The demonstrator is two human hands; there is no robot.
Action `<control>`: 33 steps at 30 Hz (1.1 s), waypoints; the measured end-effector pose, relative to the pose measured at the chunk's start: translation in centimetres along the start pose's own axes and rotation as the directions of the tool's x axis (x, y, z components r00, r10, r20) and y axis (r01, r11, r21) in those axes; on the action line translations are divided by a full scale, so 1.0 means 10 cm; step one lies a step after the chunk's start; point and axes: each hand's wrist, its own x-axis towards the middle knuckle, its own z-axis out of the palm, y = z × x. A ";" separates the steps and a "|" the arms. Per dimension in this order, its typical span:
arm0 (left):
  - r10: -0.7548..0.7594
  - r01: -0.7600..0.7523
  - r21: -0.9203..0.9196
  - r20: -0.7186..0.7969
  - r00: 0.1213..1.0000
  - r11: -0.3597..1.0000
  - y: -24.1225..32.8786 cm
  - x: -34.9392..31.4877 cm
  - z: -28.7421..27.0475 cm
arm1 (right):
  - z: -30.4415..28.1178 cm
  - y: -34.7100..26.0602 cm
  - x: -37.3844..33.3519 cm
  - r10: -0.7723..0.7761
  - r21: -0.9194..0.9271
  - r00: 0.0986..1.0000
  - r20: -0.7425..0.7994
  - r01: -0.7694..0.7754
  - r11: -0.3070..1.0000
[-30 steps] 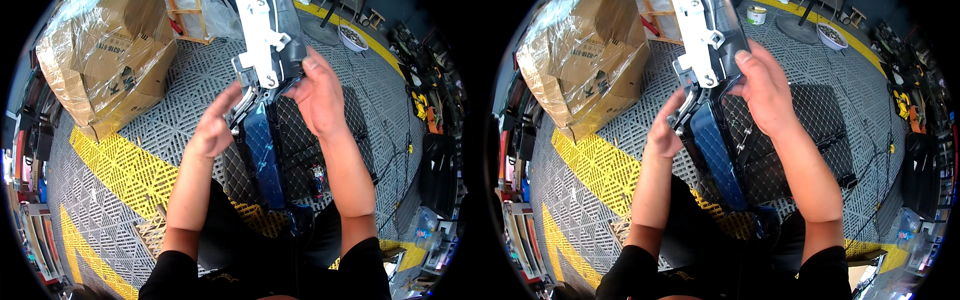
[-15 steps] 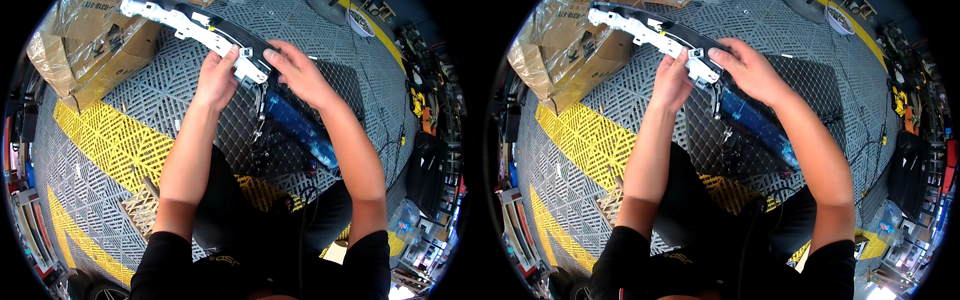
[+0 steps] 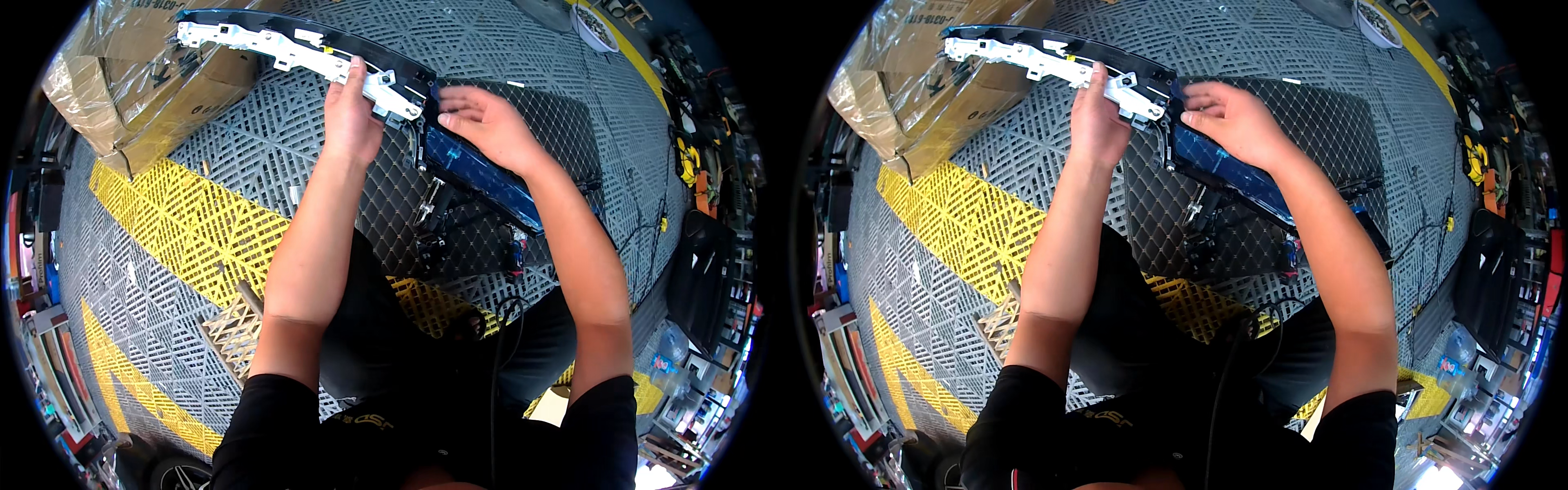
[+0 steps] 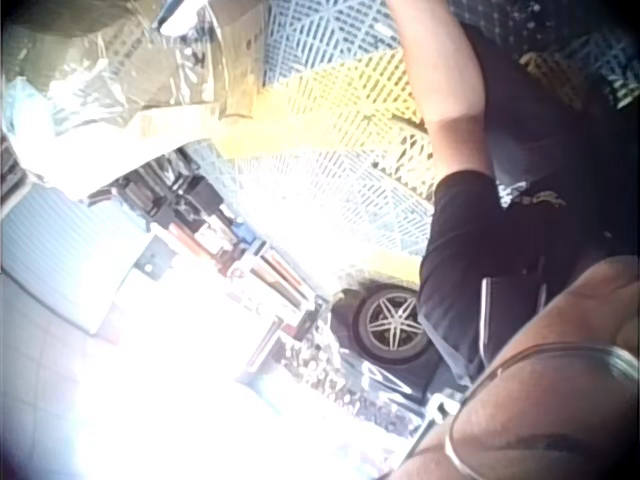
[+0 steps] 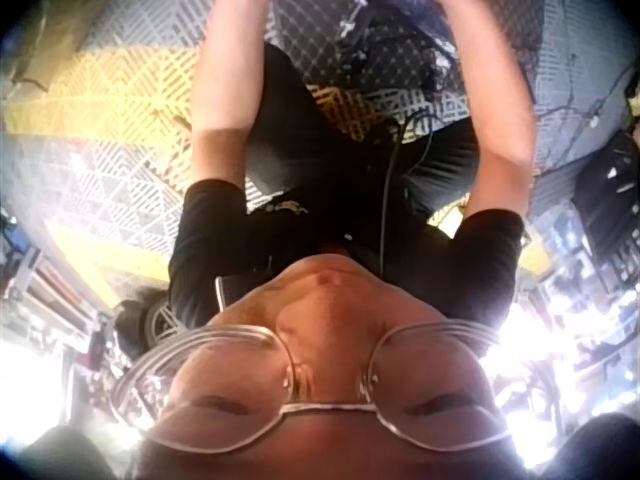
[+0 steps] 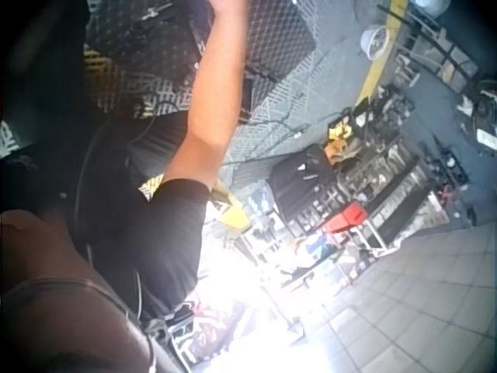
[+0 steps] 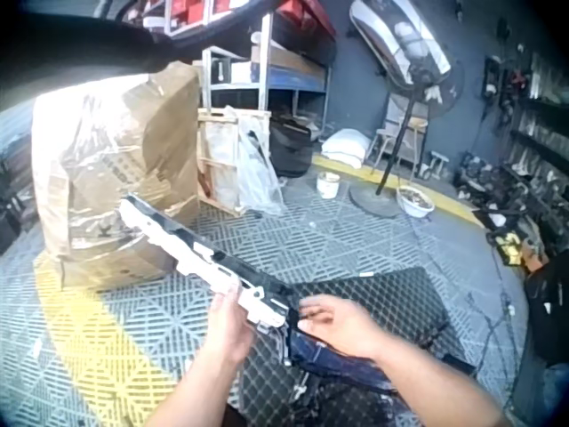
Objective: The person assembles various plastic car interior trim pieces by hand, including air vents, and uses an electric drill to secure the components together.
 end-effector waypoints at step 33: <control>0.025 -0.028 0.217 0.019 1.000 0.976 0.06 0.07 -0.11 | 0.28 -0.19 0.30 0.219 0.166 0.975 0.039 -0.222 0.961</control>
